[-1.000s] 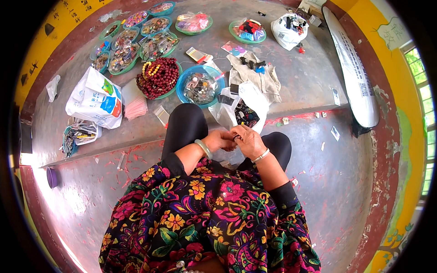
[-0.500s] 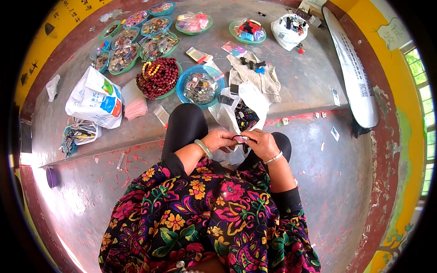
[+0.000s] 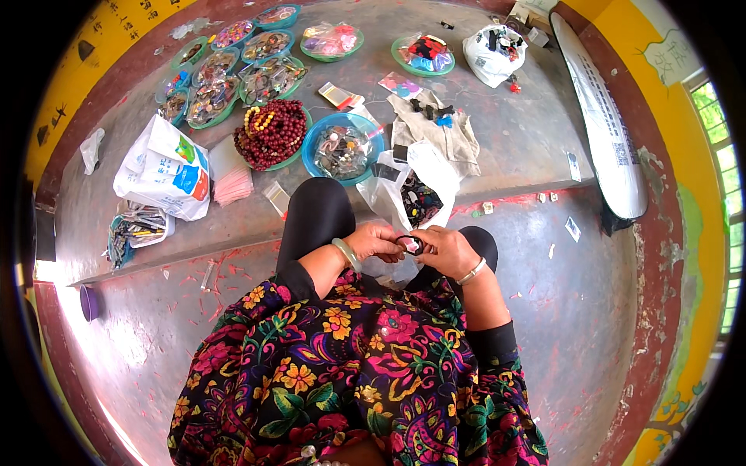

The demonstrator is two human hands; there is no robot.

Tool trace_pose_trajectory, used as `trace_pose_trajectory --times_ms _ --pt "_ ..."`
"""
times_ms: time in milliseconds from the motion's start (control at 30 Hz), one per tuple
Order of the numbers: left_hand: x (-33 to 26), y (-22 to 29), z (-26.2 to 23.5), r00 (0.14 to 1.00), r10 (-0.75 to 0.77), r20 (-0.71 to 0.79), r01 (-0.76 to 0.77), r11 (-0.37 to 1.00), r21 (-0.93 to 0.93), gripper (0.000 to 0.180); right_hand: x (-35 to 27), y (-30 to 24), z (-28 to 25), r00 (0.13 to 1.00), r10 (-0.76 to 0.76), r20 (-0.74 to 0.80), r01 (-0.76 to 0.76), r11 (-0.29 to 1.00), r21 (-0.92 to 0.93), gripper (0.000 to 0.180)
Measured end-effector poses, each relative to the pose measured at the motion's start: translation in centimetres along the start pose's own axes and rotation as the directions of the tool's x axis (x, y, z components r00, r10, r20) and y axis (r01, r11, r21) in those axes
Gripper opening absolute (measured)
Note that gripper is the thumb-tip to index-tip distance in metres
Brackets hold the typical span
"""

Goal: The person sits on the floor and sorts through small jewelry items, placing them into clear plastic bags. They handle various accessories, including hair clips and beads, organizing them into packaging.

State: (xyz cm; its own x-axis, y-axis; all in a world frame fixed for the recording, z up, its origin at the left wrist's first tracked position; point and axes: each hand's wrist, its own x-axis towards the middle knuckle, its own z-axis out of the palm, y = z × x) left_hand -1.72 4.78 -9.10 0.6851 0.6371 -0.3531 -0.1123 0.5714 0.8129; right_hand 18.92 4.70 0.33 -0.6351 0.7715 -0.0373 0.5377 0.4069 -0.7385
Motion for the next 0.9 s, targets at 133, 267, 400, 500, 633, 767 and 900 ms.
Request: trace_pose_trajectory --times_ms 133,267,400,500,633,767,900 --pt "-0.4 0.6 0.3 1.000 0.008 0.021 -0.007 0.999 -0.041 0.020 -0.2 -0.1 -0.4 1.000 -0.016 -0.001 0.016 1.000 -0.011 0.046" --pt "-0.1 0.1 -0.1 0.999 0.011 0.039 -0.010 0.999 -0.044 0.020 -0.2 -0.2 0.0 0.995 0.047 -0.085 -0.038 0.994 0.101 0.047" --pt "-0.1 0.1 0.1 1.000 -0.012 0.026 0.012 1.000 -0.006 0.020 -0.1 -0.3 0.3 0.995 0.093 -0.041 -0.081 0.971 0.225 0.041" --pt "0.1 -0.2 -0.1 0.999 -0.032 0.037 0.031 1.000 0.003 0.020 0.1 -0.2 0.3 0.998 0.060 -0.036 -0.052 0.984 0.171 0.033" --pt "0.1 -0.2 0.0 0.998 -0.037 0.046 0.038 0.999 -0.019 0.019 0.0 0.5 0.4 0.994 0.098 -0.054 -0.090 0.987 0.132 0.022" --pt "0.1 -0.1 0.0 0.997 -0.030 0.067 0.025 0.998 0.066 0.020 0.1 0.5 0.6 0.994 0.067 -0.087 -0.060 0.995 0.081 0.015" --pt "-0.1 0.2 0.3 0.996 -0.053 0.074 0.044 0.992 0.114 0.023 0.5 0.9 1.0 0.996 0.023 -0.088 -0.021 0.999 0.029 0.010"
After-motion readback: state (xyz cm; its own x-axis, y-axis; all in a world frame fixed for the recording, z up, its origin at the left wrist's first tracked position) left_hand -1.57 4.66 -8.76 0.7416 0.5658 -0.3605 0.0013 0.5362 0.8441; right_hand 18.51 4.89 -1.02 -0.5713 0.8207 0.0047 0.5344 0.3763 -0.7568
